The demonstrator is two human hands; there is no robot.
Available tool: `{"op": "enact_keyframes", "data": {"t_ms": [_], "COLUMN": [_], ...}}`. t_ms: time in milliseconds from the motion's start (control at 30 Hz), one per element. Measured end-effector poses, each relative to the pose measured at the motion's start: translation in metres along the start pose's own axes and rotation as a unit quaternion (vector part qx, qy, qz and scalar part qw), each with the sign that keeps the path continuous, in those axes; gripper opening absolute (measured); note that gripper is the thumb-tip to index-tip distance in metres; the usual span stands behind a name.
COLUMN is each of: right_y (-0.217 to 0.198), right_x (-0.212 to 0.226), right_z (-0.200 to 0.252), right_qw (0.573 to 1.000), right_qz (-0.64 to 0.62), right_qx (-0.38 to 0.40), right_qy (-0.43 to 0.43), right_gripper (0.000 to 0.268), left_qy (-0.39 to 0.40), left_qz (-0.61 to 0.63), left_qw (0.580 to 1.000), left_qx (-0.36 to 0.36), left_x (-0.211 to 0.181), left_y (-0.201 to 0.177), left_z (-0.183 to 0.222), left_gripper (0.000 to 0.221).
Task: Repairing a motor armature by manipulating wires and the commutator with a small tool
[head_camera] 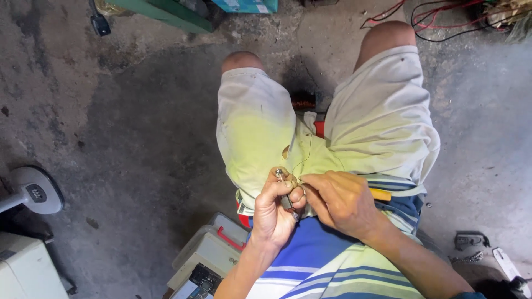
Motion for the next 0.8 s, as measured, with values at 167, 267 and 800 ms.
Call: {"op": "enact_keyframes", "data": {"t_ms": [167, 267, 800], "right_y": [0.012, 0.013, 0.018], "right_x": [0.001, 0.001, 0.007], "right_z": [0.004, 0.004, 0.001], "right_qw": [0.999, 0.999, 0.992], "right_qz": [0.033, 0.046, 0.107], "right_qx": [-0.01, -0.009, 0.005], "right_qy": [-0.017, -0.018, -0.062], "right_gripper": [0.01, 0.012, 0.008], "left_qy": [0.002, 0.006, 0.233], "left_qz": [0.036, 0.025, -0.113], "left_qw": [0.999, 1.0, 0.965], "left_qx": [0.006, 0.0, -0.026], "left_x": [0.0, 0.002, -0.02], "left_y": [-0.013, -0.013, -0.007], "left_z": [-0.005, -0.004, 0.002], "left_gripper": [0.026, 0.025, 0.034]}}
Point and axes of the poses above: each hand's wrist, its own z-axis away from the middle knuckle, its own y-axis out of the palm, x = y × z, the point moved 8 cm from there along -z, towards the middle knuckle, and after that the axes turned 4 degrees about z, right-handed, at the moved point
